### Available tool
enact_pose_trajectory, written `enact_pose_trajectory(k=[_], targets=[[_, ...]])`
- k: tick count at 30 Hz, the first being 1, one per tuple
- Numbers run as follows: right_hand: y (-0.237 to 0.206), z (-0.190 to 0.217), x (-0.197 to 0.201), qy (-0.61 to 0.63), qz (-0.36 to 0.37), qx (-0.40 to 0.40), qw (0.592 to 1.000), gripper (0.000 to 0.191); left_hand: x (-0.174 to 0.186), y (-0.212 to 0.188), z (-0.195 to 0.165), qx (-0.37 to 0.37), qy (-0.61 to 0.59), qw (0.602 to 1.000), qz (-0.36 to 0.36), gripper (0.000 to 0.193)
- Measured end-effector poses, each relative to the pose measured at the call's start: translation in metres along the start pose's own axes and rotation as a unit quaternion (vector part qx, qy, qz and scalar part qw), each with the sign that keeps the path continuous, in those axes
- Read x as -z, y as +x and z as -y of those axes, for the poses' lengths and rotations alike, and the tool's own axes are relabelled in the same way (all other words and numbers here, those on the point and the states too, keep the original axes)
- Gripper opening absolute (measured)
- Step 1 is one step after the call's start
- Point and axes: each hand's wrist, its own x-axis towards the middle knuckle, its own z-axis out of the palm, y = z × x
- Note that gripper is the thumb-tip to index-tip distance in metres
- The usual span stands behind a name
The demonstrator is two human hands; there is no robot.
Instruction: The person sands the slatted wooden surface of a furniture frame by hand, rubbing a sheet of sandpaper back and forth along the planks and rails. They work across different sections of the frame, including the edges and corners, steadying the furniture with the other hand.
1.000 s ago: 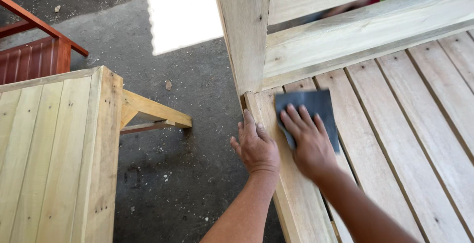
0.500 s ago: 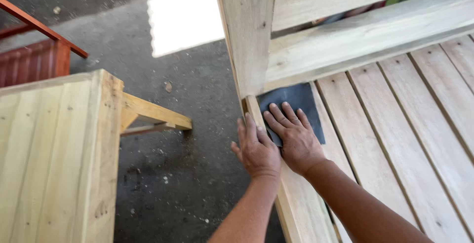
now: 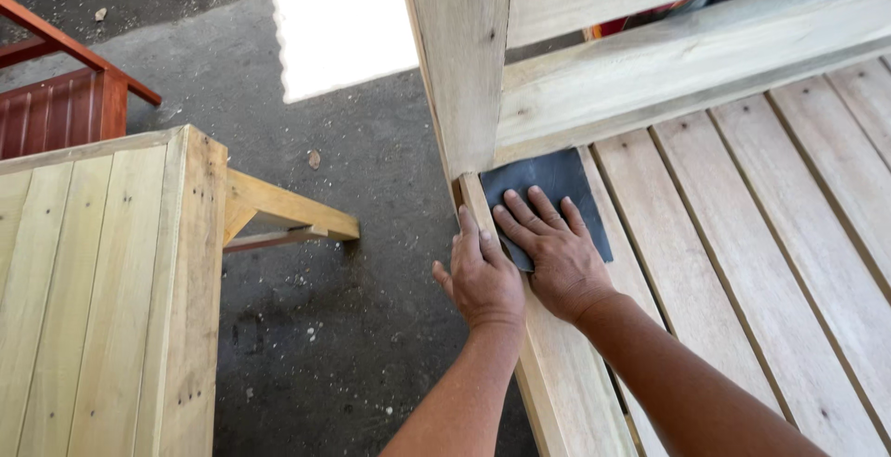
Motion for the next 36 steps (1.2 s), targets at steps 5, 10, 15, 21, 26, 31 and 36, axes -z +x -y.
enact_pose_trajectory(k=[5, 10, 15, 21, 26, 31, 36], targets=[[-0.085, 0.002, 0.010, -0.038, 0.156, 0.013, 0.987, 0.095, 0.002, -0.002, -0.007, -0.017, -0.008, 1.000, -0.016, 0.052], [-0.078, -0.003, 0.003, -0.018, 0.092, 0.037, 0.995, 0.093, 0.005, -0.004, -0.009, 0.017, -0.018, 1.000, 0.005, 0.052], [-0.004, -0.005, -0.004, -0.029, -0.009, -0.021, 0.999, 0.078, 0.006, -0.003, -0.008, 0.011, -0.012, 1.000, 0.000, 0.051], [-0.112, -0.008, -0.018, -0.059, 0.085, 0.044, 0.994, 0.095, 0.002, -0.004, -0.006, 0.006, -0.025, 1.000, -0.010, 0.053], [-0.141, -0.026, -0.025, 0.027, -0.020, 0.184, 0.982, 0.084, 0.002, -0.005, -0.005, 0.014, -0.031, 0.999, 0.006, 0.053], [-0.057, 0.001, -0.003, -0.067, 0.125, -0.008, 0.990, 0.090, 0.006, -0.005, -0.008, 0.027, -0.018, 0.999, 0.018, 0.053], [-0.046, 0.014, 0.006, 0.014, 0.025, -0.054, 0.998, 0.093, 0.012, -0.008, -0.012, 0.012, 0.001, 1.000, 0.016, 0.053]])
